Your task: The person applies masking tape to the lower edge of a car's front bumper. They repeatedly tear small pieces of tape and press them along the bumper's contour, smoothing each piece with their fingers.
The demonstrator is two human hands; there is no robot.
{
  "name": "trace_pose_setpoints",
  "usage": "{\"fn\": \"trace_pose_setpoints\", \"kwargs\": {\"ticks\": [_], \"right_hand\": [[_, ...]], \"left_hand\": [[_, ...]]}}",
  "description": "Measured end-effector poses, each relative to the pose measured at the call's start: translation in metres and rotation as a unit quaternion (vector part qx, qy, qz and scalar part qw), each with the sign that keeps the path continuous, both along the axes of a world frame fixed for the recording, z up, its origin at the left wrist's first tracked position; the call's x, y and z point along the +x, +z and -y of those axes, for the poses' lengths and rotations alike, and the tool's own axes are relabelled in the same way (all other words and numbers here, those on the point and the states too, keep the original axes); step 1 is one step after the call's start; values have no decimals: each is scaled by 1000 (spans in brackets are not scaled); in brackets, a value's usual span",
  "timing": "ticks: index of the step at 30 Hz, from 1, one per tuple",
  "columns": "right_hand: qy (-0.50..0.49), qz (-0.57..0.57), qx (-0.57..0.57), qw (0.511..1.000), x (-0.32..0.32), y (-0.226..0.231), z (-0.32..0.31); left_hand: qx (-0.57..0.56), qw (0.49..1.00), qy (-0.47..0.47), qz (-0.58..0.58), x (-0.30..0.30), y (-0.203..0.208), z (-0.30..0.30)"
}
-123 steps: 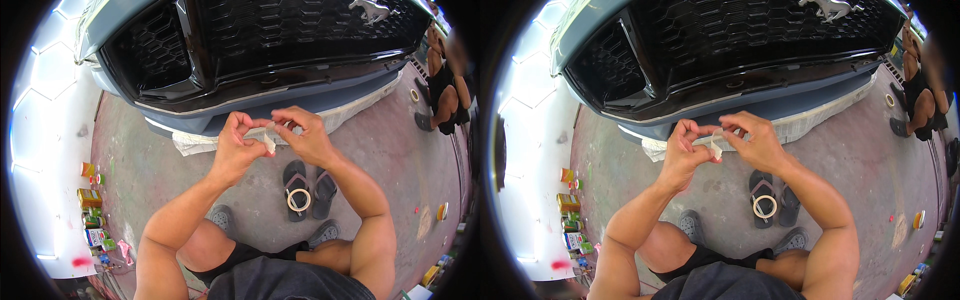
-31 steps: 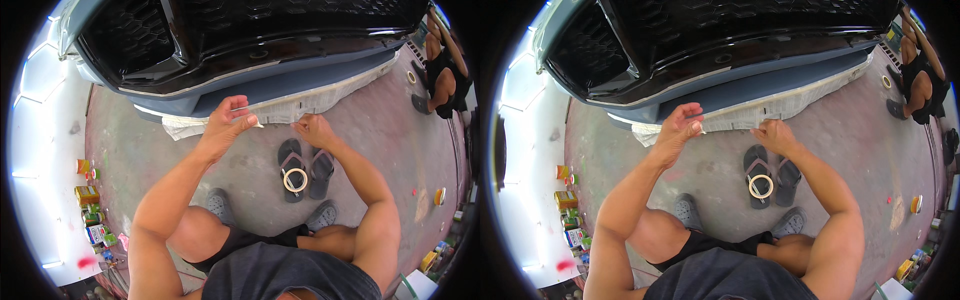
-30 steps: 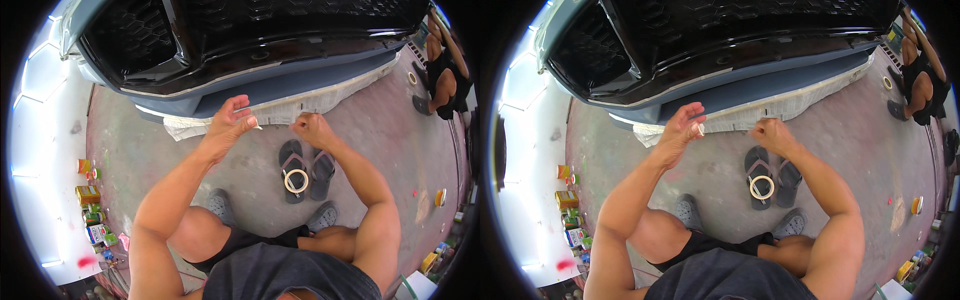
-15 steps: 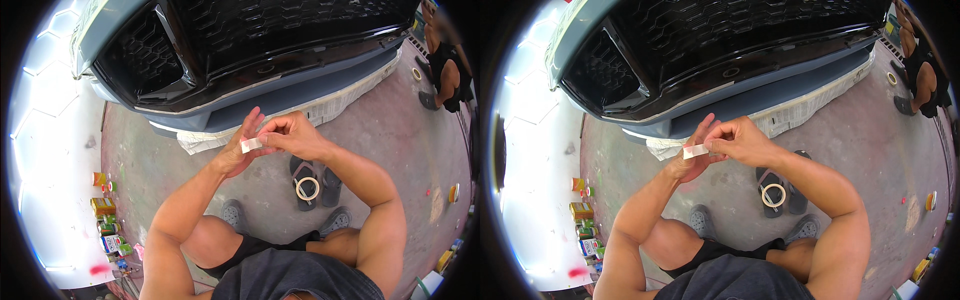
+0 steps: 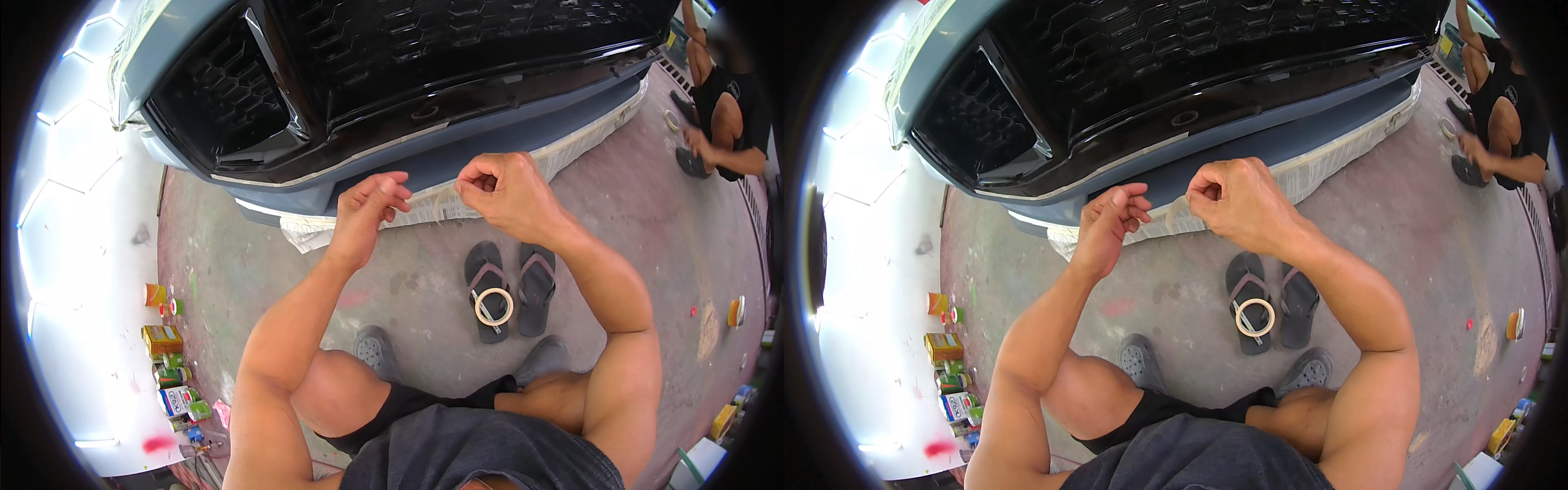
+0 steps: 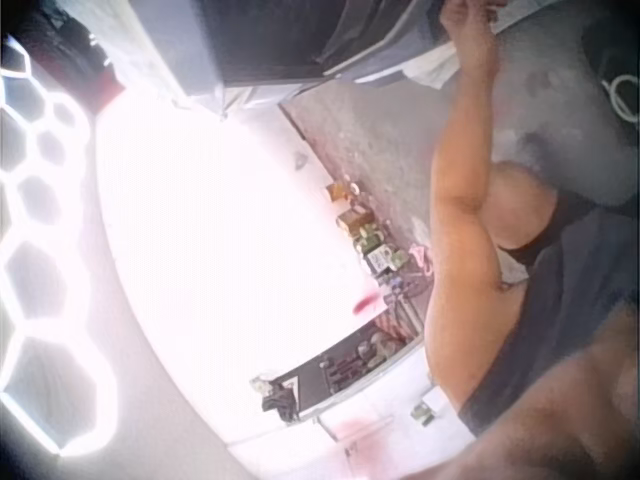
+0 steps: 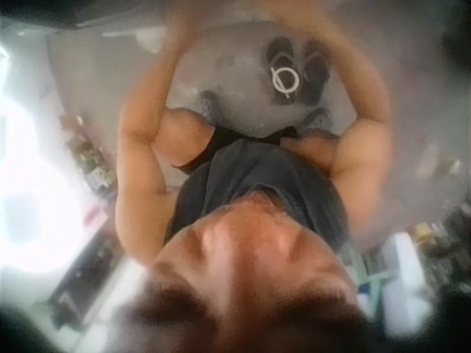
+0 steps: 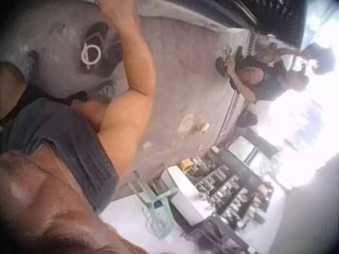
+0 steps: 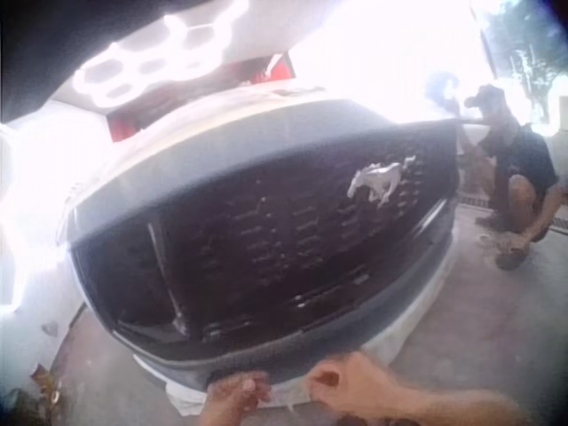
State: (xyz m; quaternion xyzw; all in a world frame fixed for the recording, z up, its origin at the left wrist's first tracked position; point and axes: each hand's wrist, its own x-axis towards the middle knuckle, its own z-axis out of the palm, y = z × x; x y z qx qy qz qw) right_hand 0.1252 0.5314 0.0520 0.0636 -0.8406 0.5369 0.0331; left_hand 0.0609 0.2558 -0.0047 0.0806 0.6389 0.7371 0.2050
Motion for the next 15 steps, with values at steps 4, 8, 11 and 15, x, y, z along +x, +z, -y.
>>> {"fn": "trace_pose_setpoints", "kwargs": {"ticks": [4, 8, 11, 15], "right_hand": [[-1, -55, 11, 998, 2, -9, 1], [-7, -50, -1, 999, 1, -10, -1], [-8, -57, -13, 998, 2, -9, -3], [-4, -65, -12, 998, 1, -11, -9]], "left_hand": [[-195, 958, 21, -211, 31, 26, -30], [-292, 907, 19, -302, 46, 36, -44], [-286, 913, 28, -288, 47, 32, -46], [-283, 914, 50, -287, 48, 35, -51]]}}
